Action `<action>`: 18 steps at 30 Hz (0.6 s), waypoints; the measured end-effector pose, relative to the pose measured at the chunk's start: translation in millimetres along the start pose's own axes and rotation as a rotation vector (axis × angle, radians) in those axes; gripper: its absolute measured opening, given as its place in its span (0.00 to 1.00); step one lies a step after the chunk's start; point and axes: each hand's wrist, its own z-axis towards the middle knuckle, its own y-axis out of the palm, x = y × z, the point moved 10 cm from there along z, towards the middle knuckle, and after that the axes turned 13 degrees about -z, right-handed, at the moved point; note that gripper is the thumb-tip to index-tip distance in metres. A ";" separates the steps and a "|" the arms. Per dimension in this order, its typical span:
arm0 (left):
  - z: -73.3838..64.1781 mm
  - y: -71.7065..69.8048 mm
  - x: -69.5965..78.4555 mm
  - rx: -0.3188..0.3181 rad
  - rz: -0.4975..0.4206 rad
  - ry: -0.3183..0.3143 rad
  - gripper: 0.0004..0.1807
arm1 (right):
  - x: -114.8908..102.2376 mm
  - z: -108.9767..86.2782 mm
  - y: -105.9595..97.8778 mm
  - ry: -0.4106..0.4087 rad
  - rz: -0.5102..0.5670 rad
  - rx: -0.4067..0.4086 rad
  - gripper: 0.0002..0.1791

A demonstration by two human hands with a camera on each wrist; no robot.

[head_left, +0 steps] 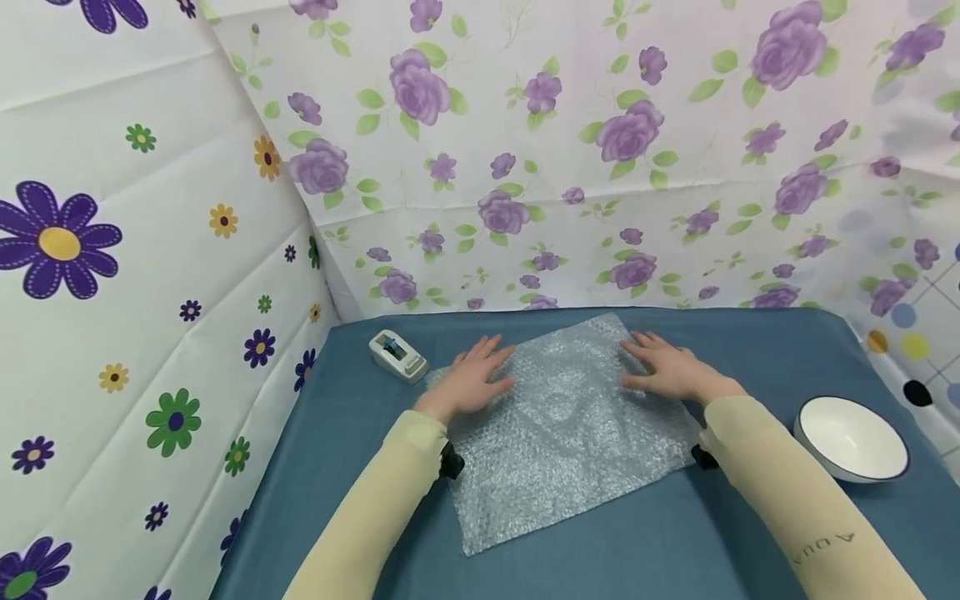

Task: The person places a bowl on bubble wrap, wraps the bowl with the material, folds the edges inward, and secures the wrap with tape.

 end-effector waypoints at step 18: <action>-58.7 8.9 13.2 0.034 -0.301 0.020 0.38 | -20.0 -30.6 31.2 -0.122 0.068 -0.077 0.67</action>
